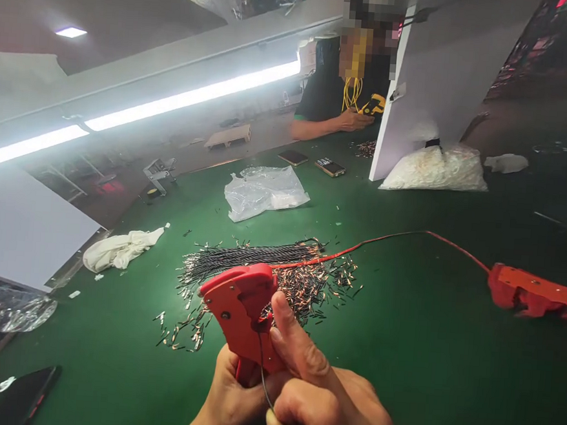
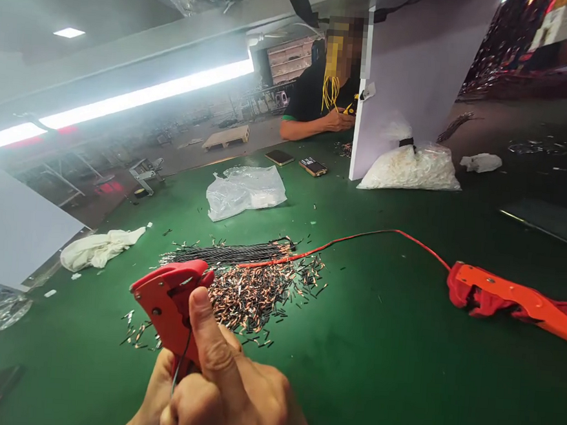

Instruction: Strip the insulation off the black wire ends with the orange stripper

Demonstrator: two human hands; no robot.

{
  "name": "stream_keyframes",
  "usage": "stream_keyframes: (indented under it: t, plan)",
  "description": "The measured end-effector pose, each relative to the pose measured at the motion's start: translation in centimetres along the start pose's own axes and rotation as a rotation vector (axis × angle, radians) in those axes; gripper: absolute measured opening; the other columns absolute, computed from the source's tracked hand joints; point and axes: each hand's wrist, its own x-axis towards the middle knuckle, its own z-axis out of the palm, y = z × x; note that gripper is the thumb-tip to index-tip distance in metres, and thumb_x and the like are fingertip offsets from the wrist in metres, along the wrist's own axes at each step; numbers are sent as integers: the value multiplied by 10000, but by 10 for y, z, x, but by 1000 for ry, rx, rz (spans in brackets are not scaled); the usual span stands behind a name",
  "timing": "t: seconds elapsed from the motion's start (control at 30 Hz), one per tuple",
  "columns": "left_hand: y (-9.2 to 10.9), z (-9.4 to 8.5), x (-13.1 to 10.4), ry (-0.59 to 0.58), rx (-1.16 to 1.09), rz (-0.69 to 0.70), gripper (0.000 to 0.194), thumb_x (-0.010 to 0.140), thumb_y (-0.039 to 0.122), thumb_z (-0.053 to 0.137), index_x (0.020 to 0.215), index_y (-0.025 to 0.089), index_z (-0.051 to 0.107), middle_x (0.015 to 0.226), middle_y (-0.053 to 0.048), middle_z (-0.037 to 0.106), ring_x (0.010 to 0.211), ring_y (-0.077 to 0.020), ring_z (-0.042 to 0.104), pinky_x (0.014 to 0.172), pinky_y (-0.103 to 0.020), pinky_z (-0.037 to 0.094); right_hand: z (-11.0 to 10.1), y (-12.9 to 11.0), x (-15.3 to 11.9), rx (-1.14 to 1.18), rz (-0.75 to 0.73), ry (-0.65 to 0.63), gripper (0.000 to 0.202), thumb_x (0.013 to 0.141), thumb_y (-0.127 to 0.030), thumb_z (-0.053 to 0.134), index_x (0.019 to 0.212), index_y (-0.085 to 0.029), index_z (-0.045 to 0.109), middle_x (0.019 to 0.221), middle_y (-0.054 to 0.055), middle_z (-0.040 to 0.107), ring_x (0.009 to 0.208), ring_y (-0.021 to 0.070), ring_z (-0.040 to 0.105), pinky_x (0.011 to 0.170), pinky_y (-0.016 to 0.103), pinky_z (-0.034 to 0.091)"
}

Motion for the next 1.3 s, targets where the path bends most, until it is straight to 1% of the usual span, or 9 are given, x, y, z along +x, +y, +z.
stream_keyframes:
  t: [0.13, 0.33, 0.47, 0.63, 0.73, 0.83, 1.0, 1.17, 1.3]
  plan:
    - [4, 7, -2, 17, -92, -100, 304, 463, 428, 878, 588, 204, 714, 582, -10, 651, 554, -185, 599, 567, -276, 529, -3, -1, 1, 4, -15, -48, 223, 873, -101, 384, 709, -252, 381, 1195, 152, 687, 720, 179, 758, 388, 161, 519]
    - [5, 8, -2, -12, -56, -81, 288, 487, 390, 882, 586, 180, 711, 543, -14, 635, 593, -184, 610, 569, -246, 523, -8, 2, 0, -46, -26, -8, 134, 875, -98, 418, 866, -231, 410, 1132, 207, 707, 634, 173, 748, 494, 216, 582]
    - [-2, 4, 0, -49, -100, -78, 271, 510, 334, 882, 630, 161, 712, 587, -25, 659, 607, -178, 613, 586, -246, 528, -11, 5, -2, -21, -37, -46, 135, 875, -98, 434, 922, -218, 395, 1097, 218, 720, 566, 179, 731, 465, 237, 579]
    - [-13, -4, 7, -179, -94, 56, 229, 597, 288, 834, 729, 134, 726, 711, -52, 712, 671, -187, 641, 665, -261, 533, -15, 6, -1, 37, -14, -124, 249, 809, -38, 451, 955, -225, 375, 1220, 212, 665, 546, 164, 720, 497, 240, 608]
    - [-18, -7, 10, -187, -57, 99, 219, 667, 288, 784, 791, 116, 730, 786, -89, 728, 746, -222, 666, 737, -305, 545, -14, 6, -3, 43, 2, -124, 250, 806, -37, 445, 975, -216, 400, 1316, 220, 593, 763, 205, 757, 660, 279, 649]
    - [-22, -8, 10, -194, -80, 121, 196, 678, 253, 772, 802, 114, 713, 799, -89, 717, 741, -207, 654, 727, -294, 537, -12, 7, -4, 72, 8, -118, 277, 802, -22, 447, 1017, -193, 409, 1333, 236, 553, 1078, 271, 676, 792, 312, 636]
    - [-28, -7, 10, -193, -138, 105, 175, 674, 220, 767, 788, 121, 679, 739, -54, 668, 664, -159, 601, 633, -246, 494, -10, 8, -7, 108, 52, -76, 316, 784, 7, 430, 1013, -206, 389, 1167, 183, 655, 1127, 292, 646, 797, 365, 640]
    - [-27, -6, 11, -225, -120, 153, 129, 694, 180, 736, 806, 125, 700, 805, -62, 698, 724, -166, 618, 692, -249, 505, -15, 12, -13, 101, 56, -153, 253, 816, -27, 447, 979, -209, 380, 1385, 229, 504, 1183, 335, 599, 827, 380, 625]
    - [-25, -7, 11, -180, -63, 157, 86, 713, 179, 718, 771, 120, 695, 741, -40, 690, 658, -137, 597, 634, -217, 494, -16, 13, -15, 158, 81, -175, 293, 814, -13, 434, 1020, -209, 360, 1386, 223, 500, 1236, 349, 553, 854, 422, 611]
